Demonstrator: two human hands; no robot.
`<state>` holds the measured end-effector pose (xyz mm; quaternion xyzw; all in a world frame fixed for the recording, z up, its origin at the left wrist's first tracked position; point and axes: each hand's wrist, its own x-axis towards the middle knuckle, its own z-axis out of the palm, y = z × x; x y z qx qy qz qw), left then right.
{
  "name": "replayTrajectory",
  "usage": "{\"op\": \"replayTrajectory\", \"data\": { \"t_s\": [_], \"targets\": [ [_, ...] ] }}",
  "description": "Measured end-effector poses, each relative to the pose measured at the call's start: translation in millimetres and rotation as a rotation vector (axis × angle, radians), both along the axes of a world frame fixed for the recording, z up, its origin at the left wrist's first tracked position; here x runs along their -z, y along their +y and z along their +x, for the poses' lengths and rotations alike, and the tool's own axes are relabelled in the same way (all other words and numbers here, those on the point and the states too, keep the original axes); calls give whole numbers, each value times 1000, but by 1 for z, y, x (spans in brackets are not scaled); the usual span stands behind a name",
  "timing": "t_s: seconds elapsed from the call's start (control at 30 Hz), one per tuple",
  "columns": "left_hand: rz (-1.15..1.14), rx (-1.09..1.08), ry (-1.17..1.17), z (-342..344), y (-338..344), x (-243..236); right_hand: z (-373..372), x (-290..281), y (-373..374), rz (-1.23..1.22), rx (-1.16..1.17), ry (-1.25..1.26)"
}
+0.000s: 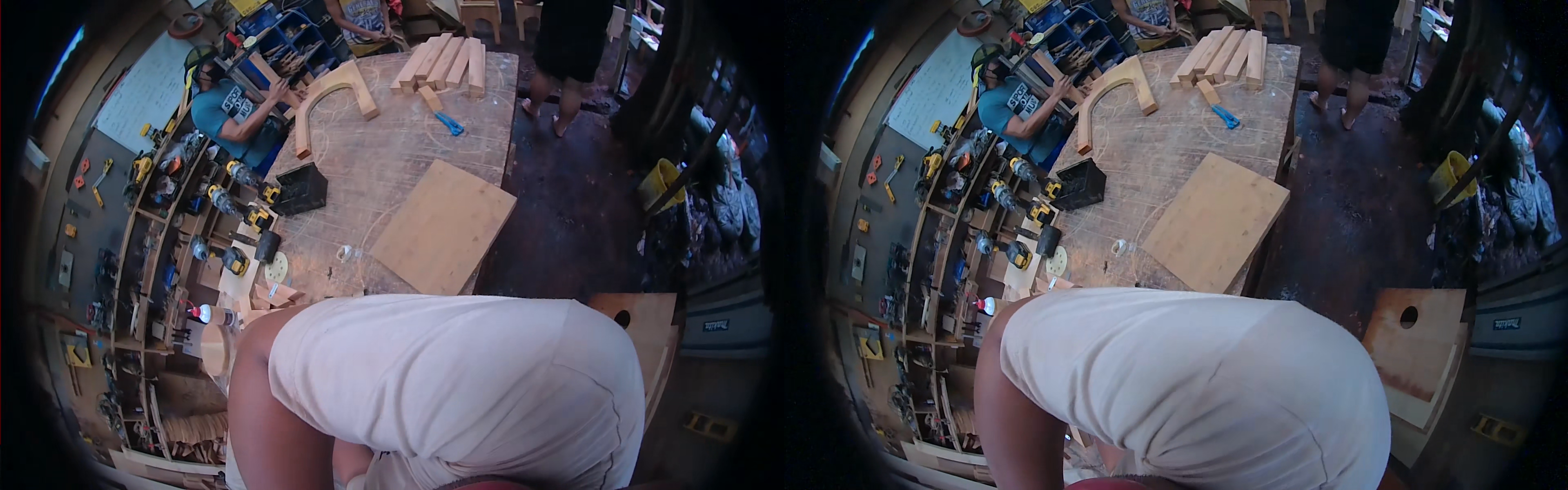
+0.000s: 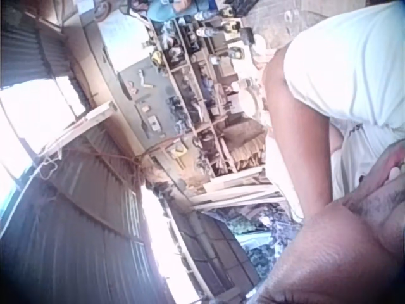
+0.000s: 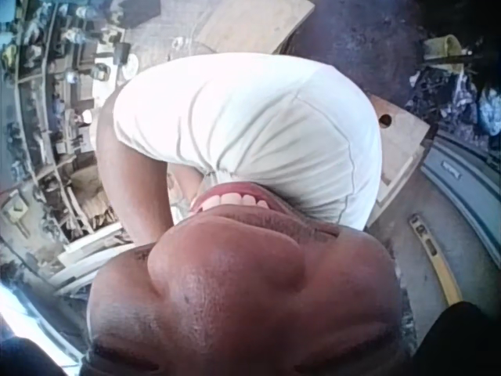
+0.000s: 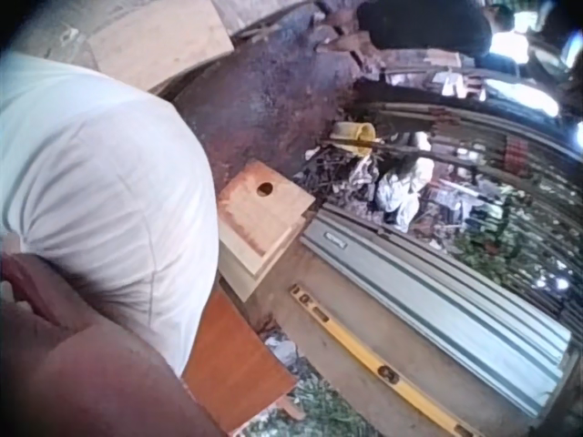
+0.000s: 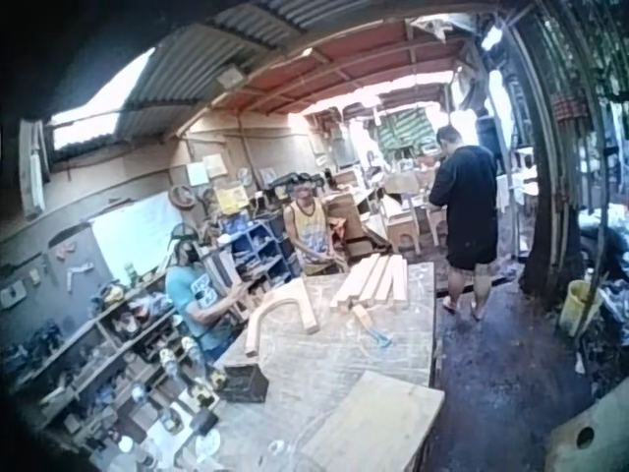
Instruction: The person places metal brackets onto wooden blocks and fastens them into place by driving screws using a power drill.
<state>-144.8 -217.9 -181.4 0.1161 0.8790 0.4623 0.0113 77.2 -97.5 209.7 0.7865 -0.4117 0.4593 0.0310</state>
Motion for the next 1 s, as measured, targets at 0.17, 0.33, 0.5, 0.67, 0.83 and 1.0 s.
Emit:
{"op": "replayTrajectory", "data": {
  "t_s": [0.17,0.33,0.5,0.67,0.83,1.0],
  "targets": [
    [4,-12,-8,1,-7,-1,-3,-3,-8,9,-21,0],
    [11,-18,-12,1,-11,-1,-4,-3,-11,11,-35,-9],
    [15,-20,-17,0,-11,-1,-7,-4,-11,13,-41,-12],
    [18,-27,-18,0,-15,-1,-4,-4,-12,12,-47,-9],
    [16,-27,-21,2,-16,0,-4,-4,-12,6,-62,-11],
    [12,-28,-22,2,-19,0,-6,-4,-16,1,-69,-13]
  ]
}}
